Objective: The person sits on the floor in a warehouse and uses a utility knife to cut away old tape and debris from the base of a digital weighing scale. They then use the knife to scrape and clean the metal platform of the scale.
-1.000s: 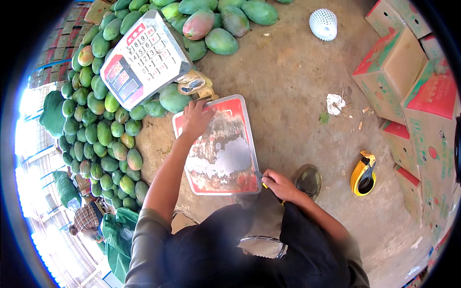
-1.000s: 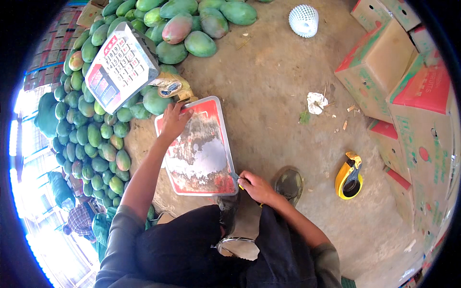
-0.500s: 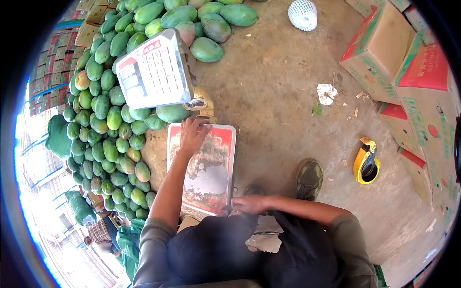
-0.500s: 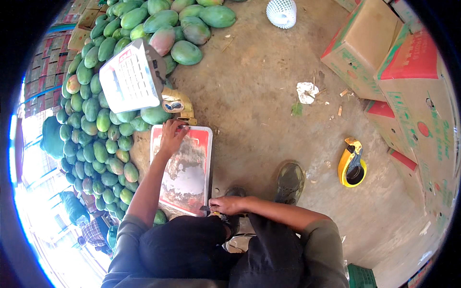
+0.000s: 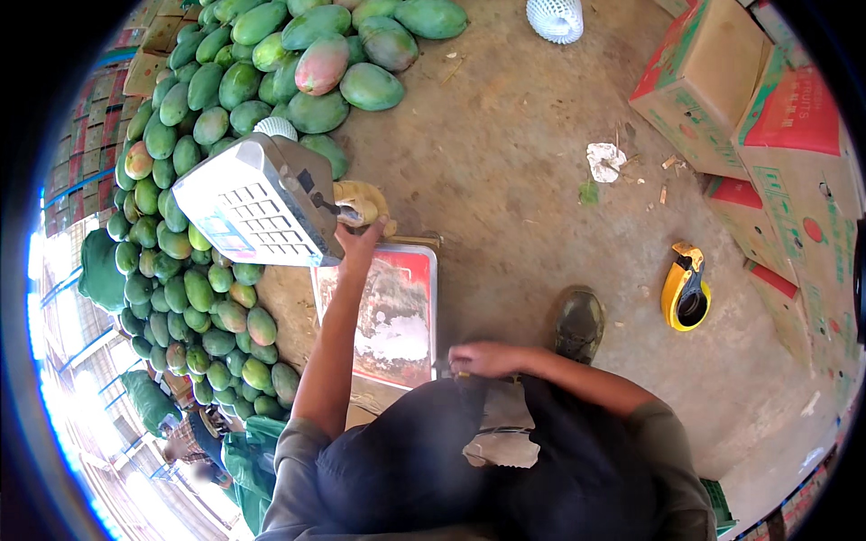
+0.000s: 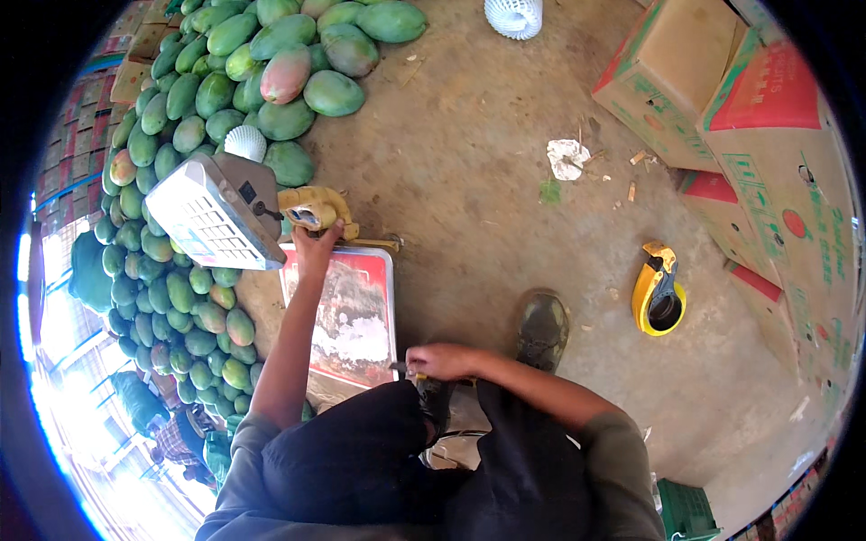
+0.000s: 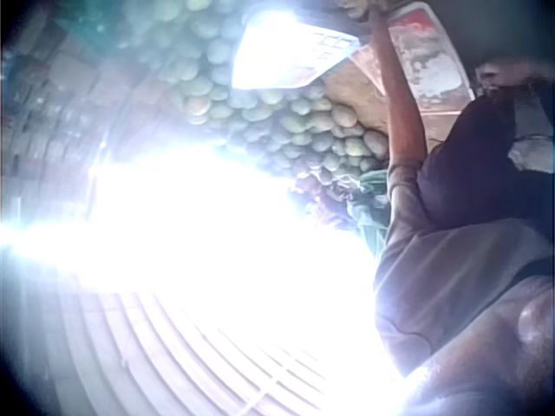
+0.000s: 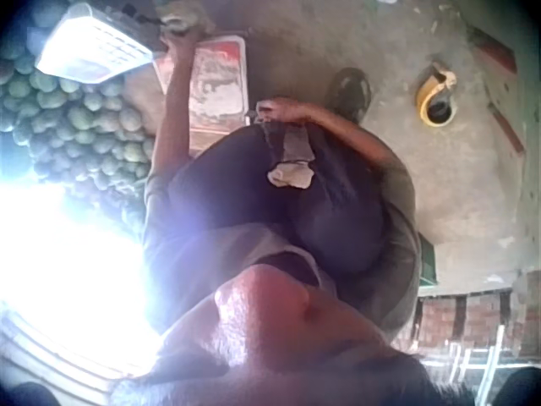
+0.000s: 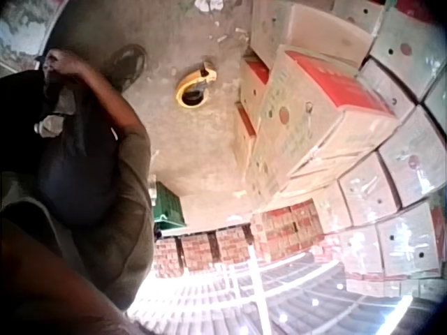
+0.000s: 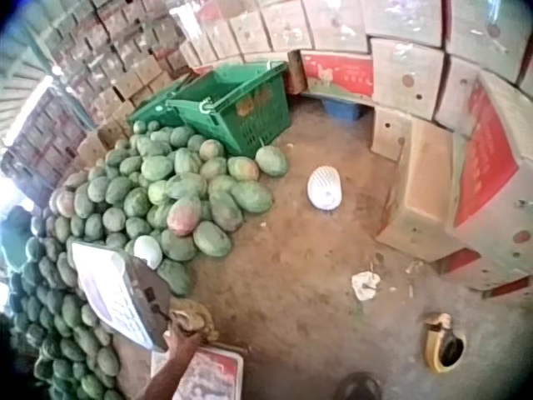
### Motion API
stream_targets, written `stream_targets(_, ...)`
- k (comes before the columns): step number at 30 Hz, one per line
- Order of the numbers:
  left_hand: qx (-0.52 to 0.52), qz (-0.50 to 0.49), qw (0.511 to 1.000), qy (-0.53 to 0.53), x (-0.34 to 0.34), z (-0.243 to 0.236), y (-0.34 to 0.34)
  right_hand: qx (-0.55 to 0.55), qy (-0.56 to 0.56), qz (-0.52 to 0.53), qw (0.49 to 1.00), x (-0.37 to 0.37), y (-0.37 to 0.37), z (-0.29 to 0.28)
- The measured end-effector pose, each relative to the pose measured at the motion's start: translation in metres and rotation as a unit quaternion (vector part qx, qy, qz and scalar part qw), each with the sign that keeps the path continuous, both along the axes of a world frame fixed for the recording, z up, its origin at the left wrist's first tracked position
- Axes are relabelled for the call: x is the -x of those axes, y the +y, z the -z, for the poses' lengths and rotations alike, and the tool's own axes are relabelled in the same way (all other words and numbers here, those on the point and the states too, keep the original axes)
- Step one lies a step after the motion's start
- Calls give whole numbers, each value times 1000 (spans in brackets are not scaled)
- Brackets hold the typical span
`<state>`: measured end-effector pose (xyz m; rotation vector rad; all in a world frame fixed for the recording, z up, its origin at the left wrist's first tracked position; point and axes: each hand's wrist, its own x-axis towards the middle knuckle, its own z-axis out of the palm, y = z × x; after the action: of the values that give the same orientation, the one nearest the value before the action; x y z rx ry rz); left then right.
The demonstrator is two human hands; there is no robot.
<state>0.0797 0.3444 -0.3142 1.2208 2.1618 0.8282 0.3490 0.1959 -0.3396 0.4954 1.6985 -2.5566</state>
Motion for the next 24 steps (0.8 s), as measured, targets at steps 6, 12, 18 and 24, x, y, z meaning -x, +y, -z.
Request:
stream_targets(6,-96,67,992,-44,84,15,2,130,-18,164,978,-32,2,16)
stream_targets(12,-171,-76,982,30,-7,-47,58,120,-16,153,981,-30,5,15)
stream_targets(18,-162,-81,967,-178,-33,-66,27,225,-17,245,943,-43,14,10)
stream_targets(24,-140,18,956,-258,-71,-121,-20,242,-45,340,908,-72,27,-11)
